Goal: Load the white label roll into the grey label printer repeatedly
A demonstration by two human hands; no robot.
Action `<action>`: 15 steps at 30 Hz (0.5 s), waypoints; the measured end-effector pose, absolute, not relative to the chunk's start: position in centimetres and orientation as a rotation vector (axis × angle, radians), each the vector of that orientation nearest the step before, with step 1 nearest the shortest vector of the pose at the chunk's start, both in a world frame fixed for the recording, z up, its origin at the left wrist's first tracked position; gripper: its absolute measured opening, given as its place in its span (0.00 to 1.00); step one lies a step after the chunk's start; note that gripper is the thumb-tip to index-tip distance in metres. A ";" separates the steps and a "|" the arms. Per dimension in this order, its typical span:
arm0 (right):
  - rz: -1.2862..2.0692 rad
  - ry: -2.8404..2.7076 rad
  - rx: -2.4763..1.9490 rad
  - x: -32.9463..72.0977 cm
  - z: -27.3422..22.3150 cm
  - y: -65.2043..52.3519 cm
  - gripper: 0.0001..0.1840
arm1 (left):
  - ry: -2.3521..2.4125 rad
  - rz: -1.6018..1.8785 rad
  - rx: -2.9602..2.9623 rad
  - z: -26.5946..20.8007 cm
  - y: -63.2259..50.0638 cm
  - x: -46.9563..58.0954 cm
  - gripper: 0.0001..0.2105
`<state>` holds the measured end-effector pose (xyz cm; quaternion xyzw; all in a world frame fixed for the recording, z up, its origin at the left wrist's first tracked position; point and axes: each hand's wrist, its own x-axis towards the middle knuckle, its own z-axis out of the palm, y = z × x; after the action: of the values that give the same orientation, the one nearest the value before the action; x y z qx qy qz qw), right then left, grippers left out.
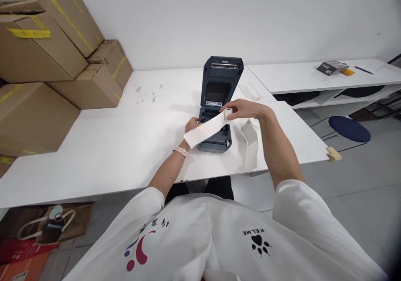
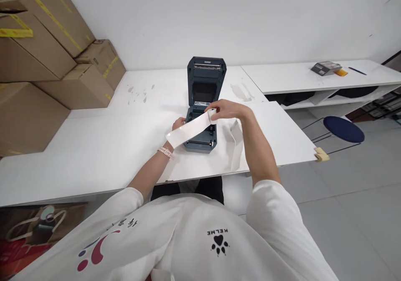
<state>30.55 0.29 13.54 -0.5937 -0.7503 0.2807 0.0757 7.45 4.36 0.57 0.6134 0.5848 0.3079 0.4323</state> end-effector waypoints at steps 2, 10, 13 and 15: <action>0.694 -2.443 -1.878 27.6 12.8 2.2 0.29 | 1.480 0.718 1.579 0.6 4.5 7.5 0.17; 0.251 -2.649 -2.117 22.6 7.2 6.1 0.31 | 1.590 0.652 1.674 0.2 5.0 7.7 0.18; 0.215 -2.585 -2.088 22.7 6.4 4.8 0.30 | 1.581 0.659 1.679 0.0 5.0 7.8 0.18; 0.184 -2.542 -2.045 23.0 6.5 3.1 0.30 | 1.563 0.671 1.669 0.0 5.0 7.8 0.18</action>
<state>22.99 3.06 6.45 -0.6246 -0.7764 0.0562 -0.0632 7.77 4.98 -0.05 0.6507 0.6093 0.2616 0.3700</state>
